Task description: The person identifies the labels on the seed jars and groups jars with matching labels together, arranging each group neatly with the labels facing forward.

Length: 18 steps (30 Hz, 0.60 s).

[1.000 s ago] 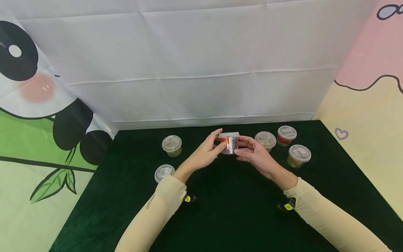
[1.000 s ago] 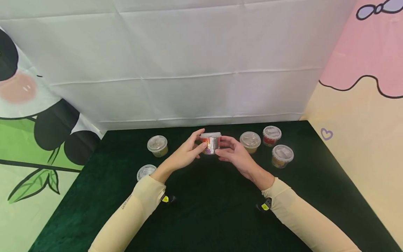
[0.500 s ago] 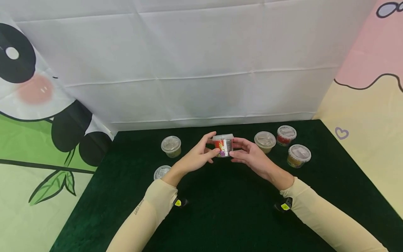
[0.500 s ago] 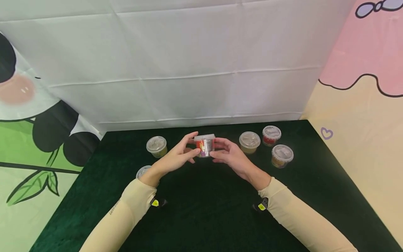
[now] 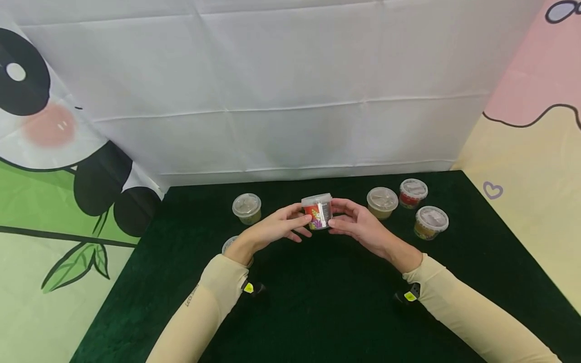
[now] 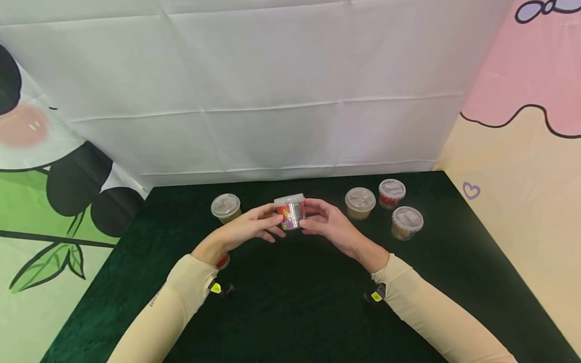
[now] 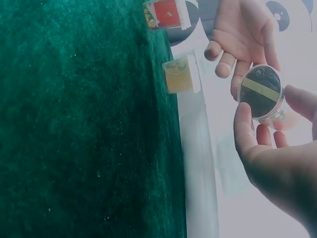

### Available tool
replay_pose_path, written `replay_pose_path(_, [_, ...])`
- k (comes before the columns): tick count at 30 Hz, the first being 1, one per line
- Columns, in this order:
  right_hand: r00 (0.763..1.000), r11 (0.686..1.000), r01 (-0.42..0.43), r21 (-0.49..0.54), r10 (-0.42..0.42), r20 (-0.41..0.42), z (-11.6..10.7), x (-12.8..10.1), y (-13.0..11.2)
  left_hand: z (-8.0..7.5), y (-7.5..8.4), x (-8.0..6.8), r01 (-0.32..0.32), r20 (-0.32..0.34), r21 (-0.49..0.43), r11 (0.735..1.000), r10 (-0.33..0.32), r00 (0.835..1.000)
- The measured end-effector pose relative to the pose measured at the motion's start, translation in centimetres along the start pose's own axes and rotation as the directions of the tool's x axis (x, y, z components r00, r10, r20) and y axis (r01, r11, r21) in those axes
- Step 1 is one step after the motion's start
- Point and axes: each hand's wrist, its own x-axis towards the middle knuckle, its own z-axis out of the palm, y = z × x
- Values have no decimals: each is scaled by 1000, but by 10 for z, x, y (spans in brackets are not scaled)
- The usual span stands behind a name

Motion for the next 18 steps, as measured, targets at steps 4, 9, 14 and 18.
replay_pose_path(4, [1000, 1000, 10, -3, -10, 5, 1, 1, 1, -1, 0, -3, 6, 22, 22, 1000, -6, 1000])
replay_pose_path(9, [1000, 1000, 4, 0, -4, 6, 1, 1, 2, -1, 0, -4, 0, 23, 26, 1000, -1, 1000])
replay_pose_path(14, [1000, 1000, -6, 3, 6, 2, 1, 1, 2, -2, -2, -2, 3, 22, 32, 999, -4, 1000])
replay_pose_path(18, [1000, 1000, -3, -5, 3, 6, 0, 0, 2, -2, -2, -2, 3, 27, 36, 999, -3, 1000])
